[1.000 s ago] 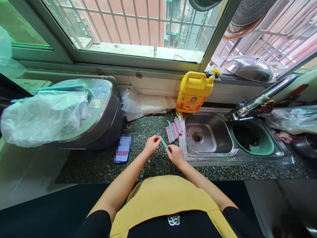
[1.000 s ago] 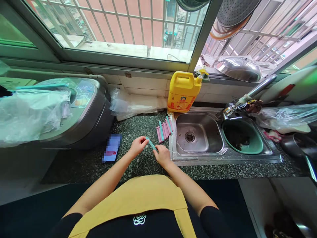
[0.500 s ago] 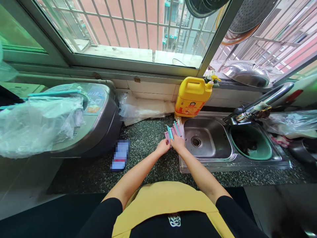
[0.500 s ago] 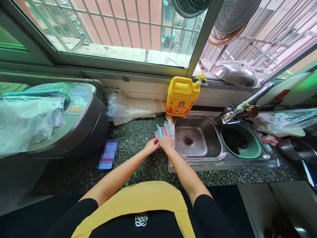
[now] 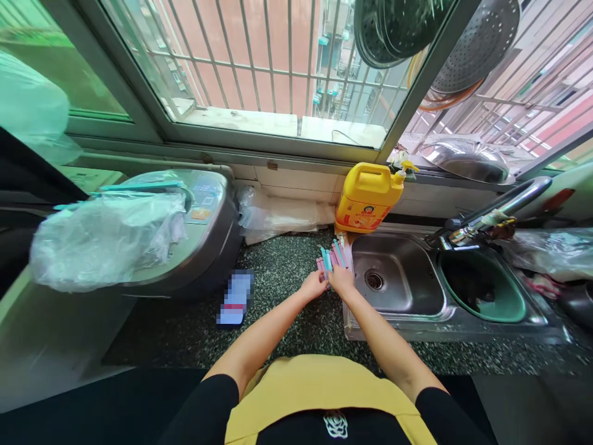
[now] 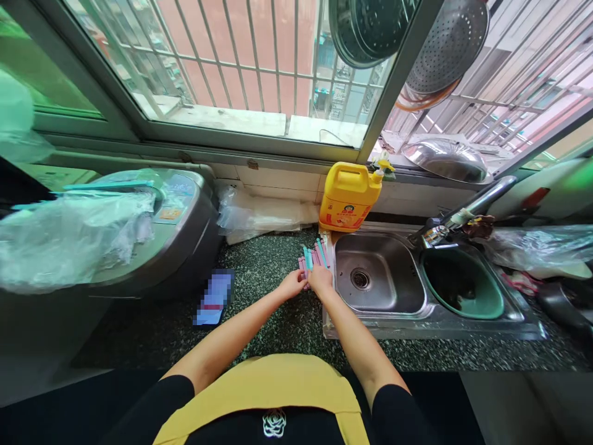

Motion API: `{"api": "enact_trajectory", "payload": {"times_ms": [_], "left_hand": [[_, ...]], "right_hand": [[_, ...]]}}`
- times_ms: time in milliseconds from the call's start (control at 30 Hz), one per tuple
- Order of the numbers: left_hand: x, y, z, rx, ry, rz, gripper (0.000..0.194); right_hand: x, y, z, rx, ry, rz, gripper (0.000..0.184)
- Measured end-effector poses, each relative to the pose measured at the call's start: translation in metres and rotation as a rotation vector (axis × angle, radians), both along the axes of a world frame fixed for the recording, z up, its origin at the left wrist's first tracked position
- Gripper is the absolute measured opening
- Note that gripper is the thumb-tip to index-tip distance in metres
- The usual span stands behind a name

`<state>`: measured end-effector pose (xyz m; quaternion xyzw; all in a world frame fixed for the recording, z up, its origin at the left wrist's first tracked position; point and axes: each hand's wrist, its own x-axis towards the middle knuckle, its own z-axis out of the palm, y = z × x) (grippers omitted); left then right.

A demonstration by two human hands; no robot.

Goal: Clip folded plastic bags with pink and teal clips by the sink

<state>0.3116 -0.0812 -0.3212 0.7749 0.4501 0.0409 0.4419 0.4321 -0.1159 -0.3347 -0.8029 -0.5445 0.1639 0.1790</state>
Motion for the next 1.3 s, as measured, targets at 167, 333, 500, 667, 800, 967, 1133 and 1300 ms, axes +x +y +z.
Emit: {"api": "enact_trajectory", "payload": {"times_ms": [167,333,500,667,800,967,1133,1300], "left_hand": [[-0.032,0.004,0.030,0.046,-0.047,0.045,0.037],[-0.100,0.022,0.100,0.138,-0.287,0.035,0.028],[-0.201,0.081,0.191,0.433,-0.440,0.142,0.021],[-0.302,0.160,0.240,0.648,-0.203,0.452,0.017],[-0.351,0.203,0.241,0.711,-0.105,0.490,0.008],[-0.373,0.236,0.225,0.800,0.057,0.443,0.009],[-0.377,0.260,0.216,0.770,0.179,0.395,0.005],[-0.372,0.256,0.233,0.735,0.187,0.347,0.004]], "right_hand": [[-0.009,0.002,0.028,-0.190,-0.072,-0.093,0.022],[-0.041,0.026,0.067,-0.083,-0.203,0.078,0.021],[-0.107,0.078,0.127,0.191,-0.132,0.345,0.018],[-0.177,0.143,0.187,0.382,0.008,0.485,0.018],[-0.219,0.192,0.213,0.384,-0.003,0.482,0.017],[-0.257,0.235,0.220,0.278,-0.010,0.447,0.022],[-0.278,0.257,0.217,0.285,-0.004,0.468,0.027],[-0.282,0.260,0.214,0.296,-0.022,0.520,0.017]]}}
